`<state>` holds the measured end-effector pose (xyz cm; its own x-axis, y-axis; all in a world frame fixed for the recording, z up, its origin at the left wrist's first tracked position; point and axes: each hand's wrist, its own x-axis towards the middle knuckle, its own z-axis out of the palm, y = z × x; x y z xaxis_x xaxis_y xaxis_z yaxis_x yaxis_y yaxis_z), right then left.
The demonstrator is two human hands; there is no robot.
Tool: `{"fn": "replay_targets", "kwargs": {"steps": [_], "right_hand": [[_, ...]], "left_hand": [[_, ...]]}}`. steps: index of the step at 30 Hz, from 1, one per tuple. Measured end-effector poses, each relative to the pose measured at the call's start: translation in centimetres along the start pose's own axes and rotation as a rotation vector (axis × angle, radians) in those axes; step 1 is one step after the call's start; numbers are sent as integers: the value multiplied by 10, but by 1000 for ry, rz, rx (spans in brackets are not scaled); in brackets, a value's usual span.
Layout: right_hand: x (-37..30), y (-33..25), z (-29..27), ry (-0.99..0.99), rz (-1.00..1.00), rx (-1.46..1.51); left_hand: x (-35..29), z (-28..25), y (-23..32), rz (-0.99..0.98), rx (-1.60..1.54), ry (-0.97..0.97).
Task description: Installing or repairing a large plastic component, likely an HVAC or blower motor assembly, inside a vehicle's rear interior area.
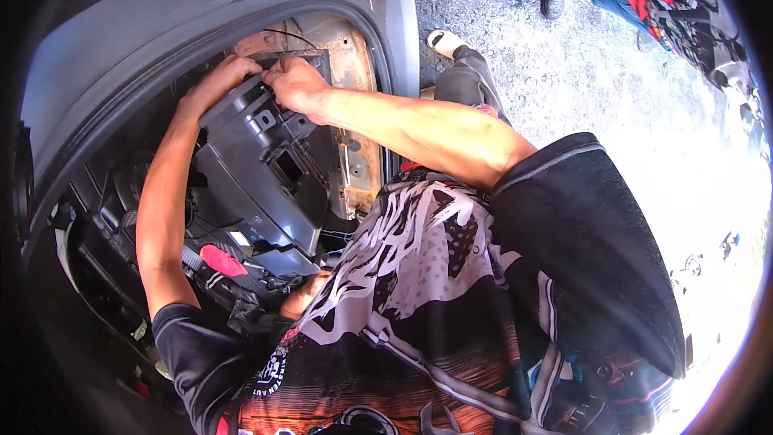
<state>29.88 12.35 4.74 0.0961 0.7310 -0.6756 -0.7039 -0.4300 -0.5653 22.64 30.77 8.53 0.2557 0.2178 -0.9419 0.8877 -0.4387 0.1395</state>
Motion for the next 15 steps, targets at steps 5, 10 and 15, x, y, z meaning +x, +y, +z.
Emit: {"fn": "replay_targets", "kwargs": {"steps": [5,10,15], "right_hand": [[-28,9,-33,53,66,67],[-59,71,-31,-217,403,101],[-54,70,-30,-201,298,143]], "left_hand": [[-23,-4,11,-68,-218,-28],[-9,-17,-57,161,-323,-37],[-63,-6,-28,305,-263,515]]}}
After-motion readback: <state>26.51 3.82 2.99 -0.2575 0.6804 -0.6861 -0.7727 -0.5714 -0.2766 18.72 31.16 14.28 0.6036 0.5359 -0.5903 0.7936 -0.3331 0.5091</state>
